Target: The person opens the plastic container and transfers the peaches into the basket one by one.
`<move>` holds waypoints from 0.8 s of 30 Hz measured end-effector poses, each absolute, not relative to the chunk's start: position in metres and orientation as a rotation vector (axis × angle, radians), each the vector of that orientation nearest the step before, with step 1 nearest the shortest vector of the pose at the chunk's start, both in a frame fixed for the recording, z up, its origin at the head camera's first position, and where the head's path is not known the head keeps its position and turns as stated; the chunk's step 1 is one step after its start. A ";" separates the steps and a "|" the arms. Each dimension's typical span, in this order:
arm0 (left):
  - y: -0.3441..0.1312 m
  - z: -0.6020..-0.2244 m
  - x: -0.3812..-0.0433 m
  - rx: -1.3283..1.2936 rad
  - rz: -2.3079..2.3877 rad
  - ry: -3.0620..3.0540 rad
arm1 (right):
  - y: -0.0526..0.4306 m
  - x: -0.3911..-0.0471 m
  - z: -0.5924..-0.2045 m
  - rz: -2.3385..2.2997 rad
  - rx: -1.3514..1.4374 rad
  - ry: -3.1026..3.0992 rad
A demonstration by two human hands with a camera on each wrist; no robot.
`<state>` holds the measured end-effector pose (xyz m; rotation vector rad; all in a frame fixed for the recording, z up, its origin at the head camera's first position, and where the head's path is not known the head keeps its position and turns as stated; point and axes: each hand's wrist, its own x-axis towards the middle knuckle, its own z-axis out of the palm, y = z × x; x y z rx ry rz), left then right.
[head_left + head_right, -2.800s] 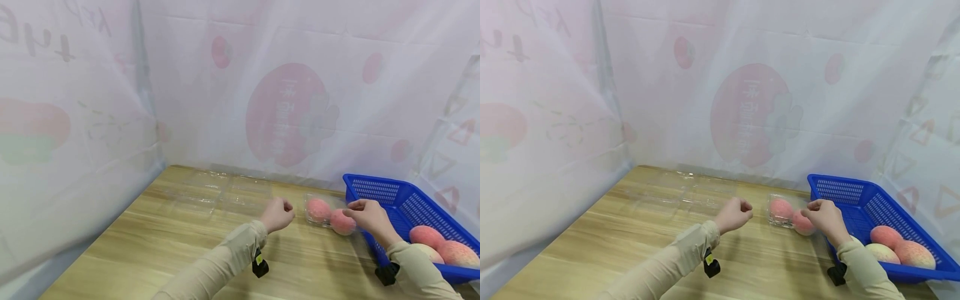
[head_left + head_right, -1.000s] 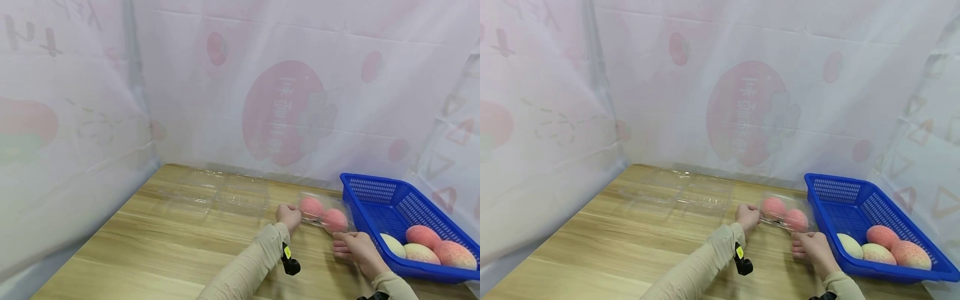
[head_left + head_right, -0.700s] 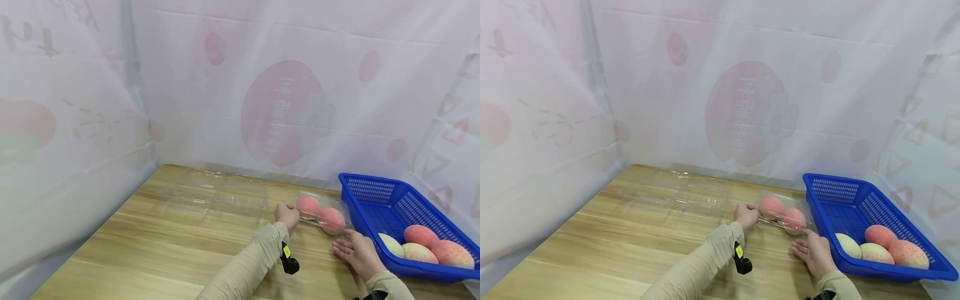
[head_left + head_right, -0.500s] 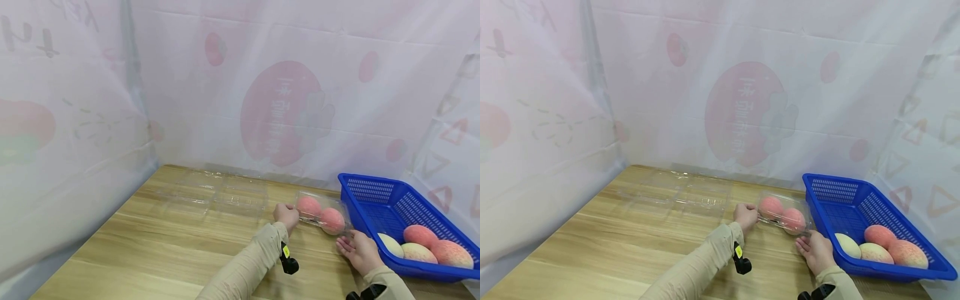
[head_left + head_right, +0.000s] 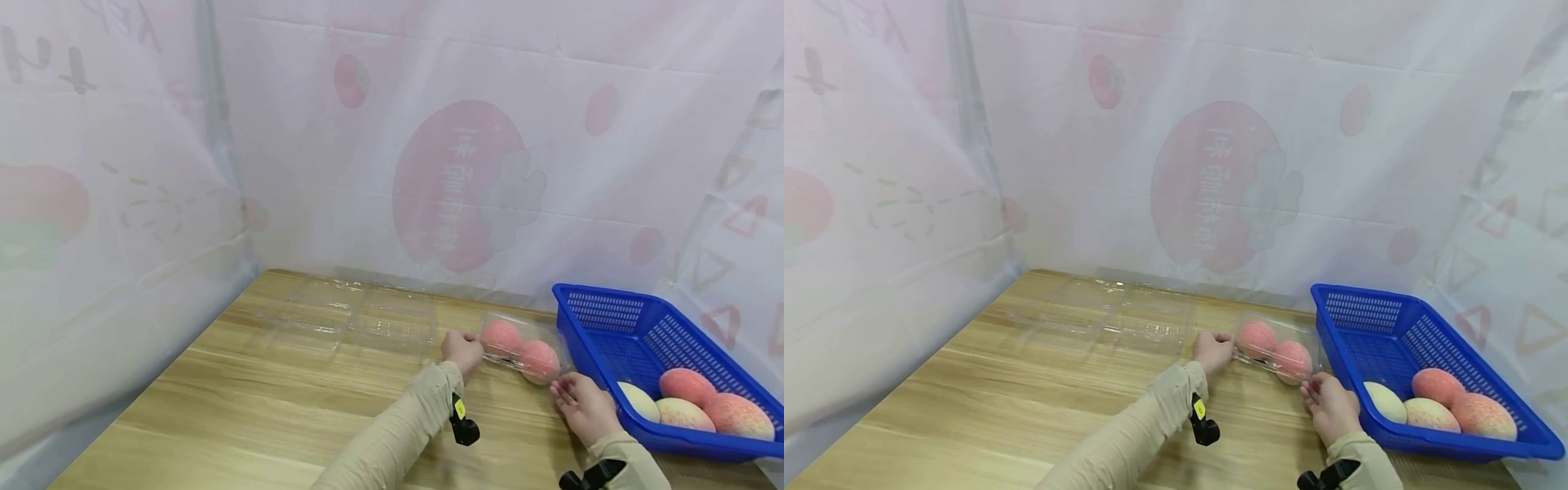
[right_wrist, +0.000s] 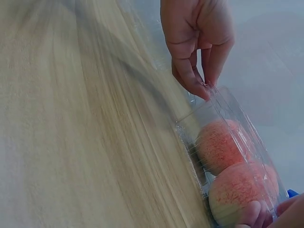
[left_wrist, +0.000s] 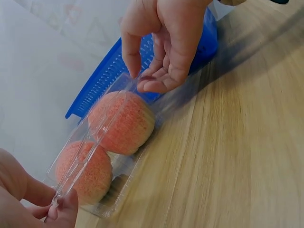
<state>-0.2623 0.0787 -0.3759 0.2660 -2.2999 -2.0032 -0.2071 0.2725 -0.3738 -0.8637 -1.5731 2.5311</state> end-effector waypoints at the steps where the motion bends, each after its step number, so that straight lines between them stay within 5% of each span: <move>1: 0.077 -0.375 -0.262 0.244 -1.975 -2.330 | 0.273 -0.206 -0.373 2.548 -0.851 -1.575; 8: 0.065 -0.376 -0.266 0.071 -1.875 -2.541 | 0.275 -0.194 -0.371 2.628 -0.808 -1.602; 24: 0.020 -0.349 -0.250 -0.403 -2.483 -2.477 | 0.277 -0.157 -0.362 2.804 -0.740 -1.626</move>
